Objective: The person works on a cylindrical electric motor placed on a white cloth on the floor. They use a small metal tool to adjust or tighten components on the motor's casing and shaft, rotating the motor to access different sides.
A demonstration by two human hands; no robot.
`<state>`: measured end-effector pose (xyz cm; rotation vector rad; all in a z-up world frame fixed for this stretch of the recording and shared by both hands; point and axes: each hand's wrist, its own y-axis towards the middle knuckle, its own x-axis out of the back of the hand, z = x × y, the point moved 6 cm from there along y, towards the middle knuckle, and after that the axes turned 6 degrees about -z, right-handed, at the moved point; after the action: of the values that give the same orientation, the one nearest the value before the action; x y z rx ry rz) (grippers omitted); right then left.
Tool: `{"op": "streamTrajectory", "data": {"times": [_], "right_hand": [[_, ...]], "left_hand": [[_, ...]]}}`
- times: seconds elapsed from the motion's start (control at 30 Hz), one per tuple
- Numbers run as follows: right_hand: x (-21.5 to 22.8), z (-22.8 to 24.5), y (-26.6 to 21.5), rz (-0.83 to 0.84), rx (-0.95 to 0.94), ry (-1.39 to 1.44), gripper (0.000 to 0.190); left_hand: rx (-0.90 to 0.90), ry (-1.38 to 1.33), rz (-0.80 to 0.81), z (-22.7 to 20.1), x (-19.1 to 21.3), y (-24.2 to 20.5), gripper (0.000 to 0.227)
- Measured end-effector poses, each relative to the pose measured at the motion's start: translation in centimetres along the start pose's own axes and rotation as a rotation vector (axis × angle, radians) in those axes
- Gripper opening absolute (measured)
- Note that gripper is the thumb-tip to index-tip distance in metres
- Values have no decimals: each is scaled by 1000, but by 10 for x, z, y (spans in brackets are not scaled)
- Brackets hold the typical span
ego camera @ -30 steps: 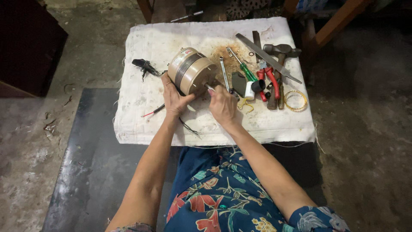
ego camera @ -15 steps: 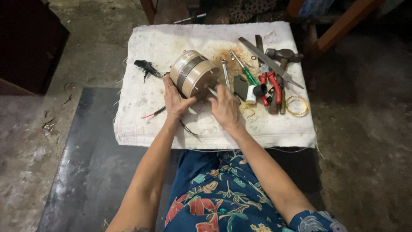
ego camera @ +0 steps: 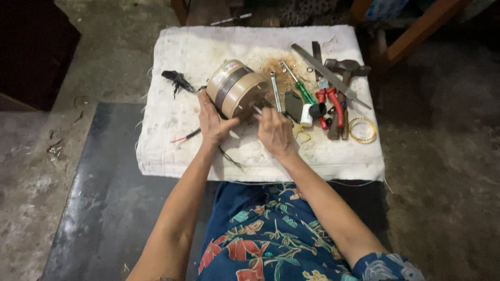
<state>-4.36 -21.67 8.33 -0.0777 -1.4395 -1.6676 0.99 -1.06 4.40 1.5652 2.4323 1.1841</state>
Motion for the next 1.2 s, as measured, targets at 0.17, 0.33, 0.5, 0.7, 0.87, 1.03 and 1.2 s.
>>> {"op": "streamTrajectory", "data": {"times": [0.17, 0.33, 0.5, 0.7, 0.87, 1.03, 1.2], "right_hand": [[-45, -50, -7, 160, -570, 358, 39], [-50, -62, -19, 352, -1000, 571, 62], [18, 1, 2, -227, 97, -9, 51], [-31, -26, -4, 218, -104, -73, 27], [-56, -78, -18, 201, -748, 530, 41], [-88, -98, -37, 511, -1324, 1280, 47], [-69, -102, -28, 421, -1022, 757, 74]], "left_hand": [[16, 21, -8, -8, 3, 2, 122], [31, -21, -5, -17, 5, 3, 115], [61, -38, 4, -13, 3, 1, 112], [-88, 21, -55, -23, 8, 1, 124], [-69, -90, -21, -29, 8, 4, 125], [-40, -157, -9, -34, 10, 1, 120], [-189, -77, -78, -39, 14, 0, 123]]}}
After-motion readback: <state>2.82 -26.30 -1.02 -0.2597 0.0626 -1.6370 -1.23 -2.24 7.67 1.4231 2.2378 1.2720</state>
